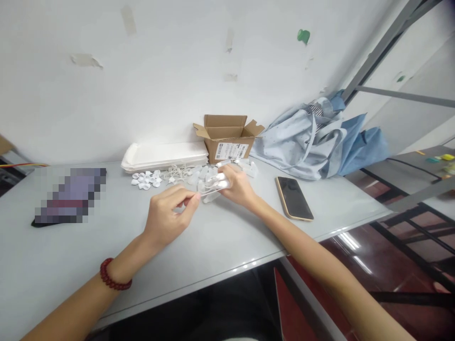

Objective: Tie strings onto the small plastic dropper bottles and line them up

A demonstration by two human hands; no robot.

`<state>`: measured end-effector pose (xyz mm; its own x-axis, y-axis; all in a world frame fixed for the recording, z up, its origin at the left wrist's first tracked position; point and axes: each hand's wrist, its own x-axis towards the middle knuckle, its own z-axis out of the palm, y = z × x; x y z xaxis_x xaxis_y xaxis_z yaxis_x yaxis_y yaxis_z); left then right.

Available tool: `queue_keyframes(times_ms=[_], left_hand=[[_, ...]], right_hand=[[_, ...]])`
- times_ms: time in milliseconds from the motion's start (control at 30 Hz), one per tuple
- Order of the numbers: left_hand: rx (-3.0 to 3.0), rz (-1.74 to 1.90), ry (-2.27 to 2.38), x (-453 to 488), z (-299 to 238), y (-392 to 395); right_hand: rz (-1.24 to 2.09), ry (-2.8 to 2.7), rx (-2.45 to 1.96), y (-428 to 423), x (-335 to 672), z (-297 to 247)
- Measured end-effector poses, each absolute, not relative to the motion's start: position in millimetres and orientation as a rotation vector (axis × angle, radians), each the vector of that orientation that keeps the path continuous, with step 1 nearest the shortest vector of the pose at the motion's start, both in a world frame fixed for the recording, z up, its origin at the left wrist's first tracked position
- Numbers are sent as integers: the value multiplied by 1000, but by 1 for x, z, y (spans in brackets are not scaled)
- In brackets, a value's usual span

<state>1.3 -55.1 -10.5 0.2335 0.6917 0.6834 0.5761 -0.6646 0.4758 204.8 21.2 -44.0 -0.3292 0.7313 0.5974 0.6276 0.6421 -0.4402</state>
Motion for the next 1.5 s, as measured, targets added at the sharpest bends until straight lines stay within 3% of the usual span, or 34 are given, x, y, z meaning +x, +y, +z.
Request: queue_keyframes(times_ms=[200, 333, 700, 1033, 1333, 1500], left_hand=[[2219, 1098, 1375, -7, -18, -36], [2170, 995, 1247, -5, -17, -37], [2326, 866, 1243, -6, -13, -40], [1896, 727, 1271, -5, -28, -34], [2282, 787, 1264, -5, -16, -39], [2082, 599, 1324, -7, -18, -37]], right_hand=[[921, -1877, -1054, 9, 199, -30], [1139, -1922, -967, 3, 196, -29], [1145, -1973, -960, -3, 192, -34], [1017, -2023, -994, -6, 190, -33], [1007, -2037, -1016, -2, 194, -33], [1001, -2081, -1025, -4, 193, -32]])
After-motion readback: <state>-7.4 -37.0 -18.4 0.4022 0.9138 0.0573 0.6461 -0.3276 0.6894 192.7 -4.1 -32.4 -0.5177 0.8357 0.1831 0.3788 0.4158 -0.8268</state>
